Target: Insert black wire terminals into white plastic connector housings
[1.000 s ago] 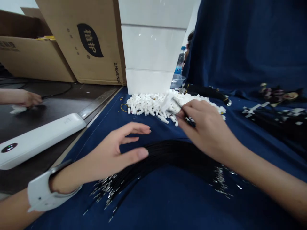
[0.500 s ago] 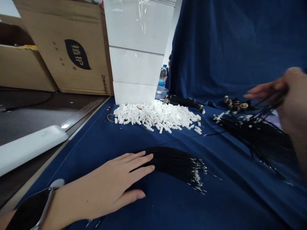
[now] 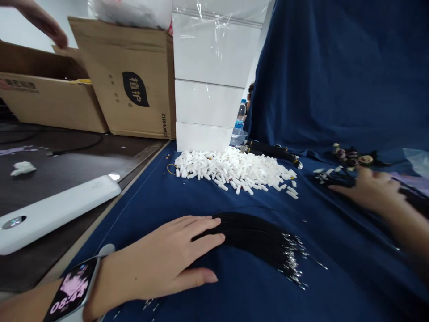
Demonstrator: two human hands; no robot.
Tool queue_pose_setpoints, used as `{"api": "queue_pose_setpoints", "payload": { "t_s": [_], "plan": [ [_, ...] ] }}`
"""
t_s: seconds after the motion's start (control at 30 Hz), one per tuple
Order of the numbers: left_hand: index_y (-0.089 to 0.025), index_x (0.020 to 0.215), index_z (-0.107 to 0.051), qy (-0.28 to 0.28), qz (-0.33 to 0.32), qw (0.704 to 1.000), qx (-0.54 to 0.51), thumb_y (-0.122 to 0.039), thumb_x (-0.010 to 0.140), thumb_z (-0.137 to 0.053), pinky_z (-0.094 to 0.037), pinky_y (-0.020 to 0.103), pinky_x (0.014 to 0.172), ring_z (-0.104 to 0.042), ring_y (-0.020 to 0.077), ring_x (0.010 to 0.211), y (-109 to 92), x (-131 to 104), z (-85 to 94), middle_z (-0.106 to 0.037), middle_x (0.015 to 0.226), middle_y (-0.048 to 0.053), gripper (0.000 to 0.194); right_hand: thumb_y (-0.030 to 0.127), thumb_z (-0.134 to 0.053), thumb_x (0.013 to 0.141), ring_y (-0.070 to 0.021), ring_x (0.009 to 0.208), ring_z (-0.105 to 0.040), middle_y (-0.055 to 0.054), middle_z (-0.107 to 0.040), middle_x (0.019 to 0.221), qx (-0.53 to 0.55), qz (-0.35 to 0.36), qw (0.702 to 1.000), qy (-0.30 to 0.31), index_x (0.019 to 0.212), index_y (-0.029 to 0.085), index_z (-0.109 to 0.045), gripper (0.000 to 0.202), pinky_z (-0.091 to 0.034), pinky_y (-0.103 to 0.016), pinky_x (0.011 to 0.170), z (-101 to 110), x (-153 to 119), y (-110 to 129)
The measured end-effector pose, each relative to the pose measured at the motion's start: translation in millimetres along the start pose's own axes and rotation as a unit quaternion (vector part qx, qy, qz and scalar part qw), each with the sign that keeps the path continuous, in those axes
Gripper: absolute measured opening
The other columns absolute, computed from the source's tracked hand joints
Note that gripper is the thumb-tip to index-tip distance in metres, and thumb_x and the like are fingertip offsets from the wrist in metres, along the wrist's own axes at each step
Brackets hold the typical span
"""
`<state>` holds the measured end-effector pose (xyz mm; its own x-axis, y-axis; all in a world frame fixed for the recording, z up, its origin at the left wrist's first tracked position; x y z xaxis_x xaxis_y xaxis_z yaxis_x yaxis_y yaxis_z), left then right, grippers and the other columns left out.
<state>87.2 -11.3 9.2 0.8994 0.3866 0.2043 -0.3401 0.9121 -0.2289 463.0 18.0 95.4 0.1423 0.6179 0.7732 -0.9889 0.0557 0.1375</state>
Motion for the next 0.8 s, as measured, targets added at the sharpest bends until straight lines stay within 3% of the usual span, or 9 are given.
{"api": "queue_pose_setpoints", "payload": {
  "t_s": [0.1,0.2,0.27,0.37,0.47,0.53,0.63,0.8],
  "plan": [
    [-0.021,0.128,-0.06,-0.025,0.025,0.999,-0.026,-0.04,0.095,-0.051,-0.048,0.04,0.105,-0.059,0.0255,0.122,5,-1,11.5,-0.06,0.136,0.01,0.038,0.046,-0.08,0.069,-0.0308,0.073,-0.064,-0.014,-0.06,0.07,0.034,0.04,0.996,0.072,0.069,0.019,-0.061,0.033,-0.045,-0.041,0.055,-36,-15,31],
    [-0.021,0.115,-0.066,-0.084,0.079,0.993,-0.031,-0.033,0.097,-0.048,-0.05,0.038,0.101,-0.062,0.0232,0.115,24,2,27.7,-0.063,0.128,0.009,0.028,0.04,-0.073,0.078,-0.0365,0.1,-0.062,-0.021,-0.064,0.099,0.116,0.116,0.977,0.139,0.095,0.015,-0.064,0.031,-0.051,-0.052,0.079,-62,-33,99],
    [-0.018,0.108,-0.067,-0.115,0.111,0.987,-0.016,-0.027,0.097,-0.046,-0.051,0.04,0.098,-0.064,0.0228,0.11,43,10,35.0,-0.065,0.122,0.009,0.025,0.033,-0.062,0.088,-0.0287,0.107,-0.062,-0.017,-0.063,0.113,0.191,0.172,0.949,0.183,0.113,0.016,-0.059,0.03,-0.053,-0.047,0.085,-66,-49,158],
    [-0.014,0.109,-0.065,-0.116,0.123,0.986,0.007,-0.017,0.094,-0.045,-0.052,0.045,0.093,-0.064,0.0243,0.103,71,36,34.3,-0.067,0.11,0.012,0.025,0.028,-0.055,0.095,-0.014,0.088,-0.066,-0.005,-0.068,0.1,0.3,0.253,0.882,0.26,0.111,0.018,-0.06,0.02,-0.056,-0.028,0.078,-58,-83,243],
    [-0.012,0.107,-0.066,-0.083,0.088,0.992,0.022,-0.013,0.094,-0.046,-0.051,0.043,0.094,-0.063,0.022,0.102,87,74,22.0,-0.067,0.106,0.011,0.023,0.032,-0.063,0.091,-0.0172,0.096,-0.062,-0.007,-0.066,0.104,0.352,0.31,0.826,0.313,0.121,0.016,-0.061,0.034,-0.054,-0.031,0.085,-47,-117,297],
    [-0.014,0.108,-0.064,-0.048,0.053,0.997,0.031,-0.019,0.094,-0.055,-0.053,0.042,0.088,-0.063,0.0211,0.099,88,96,9.6,-0.066,0.109,0.008,0.018,0.025,-0.061,0.092,-0.0185,0.091,-0.059,-0.007,-0.063,0.1,0.353,0.325,0.816,0.322,0.116,0.016,-0.064,0.026,-0.052,-0.033,0.083,-47,-131,311],
    [-0.014,0.104,-0.063,-0.013,0.018,0.999,0.049,-0.025,0.092,-0.06,-0.056,0.039,0.081,-0.064,0.0194,0.093,86,116,-4.9,-0.065,0.108,0.006,0.016,0.018,-0.057,0.093,-0.0167,0.084,-0.055,-0.006,-0.06,0.094,0.357,0.319,0.82,0.313,0.095,0.016,-0.066,0.01,-0.049,-0.031,0.078,-51,-137,313],
    [-0.014,0.097,-0.064,-0.017,0.002,0.997,0.072,-0.023,0.093,-0.059,-0.053,0.04,0.083,-0.062,0.0199,0.094,80,119,-5.2,-0.065,0.103,0.005,0.011,0.015,-0.047,0.095,-0.0167,0.079,-0.052,-0.007,-0.06,0.089,0.36,0.343,0.831,0.249,0.088,0.014,-0.062,0.016,-0.045,-0.03,0.069,-44,-137,311]
  ]
}}
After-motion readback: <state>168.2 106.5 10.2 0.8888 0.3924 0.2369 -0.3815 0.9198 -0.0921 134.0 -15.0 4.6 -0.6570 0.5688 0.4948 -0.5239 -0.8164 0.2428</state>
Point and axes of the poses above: each hand's wrist, its own x-axis towards the middle knuckle, its own z-axis out of the back of the hand, y = z × x, the point moved 9 cm from there along x, towards the middle knuckle
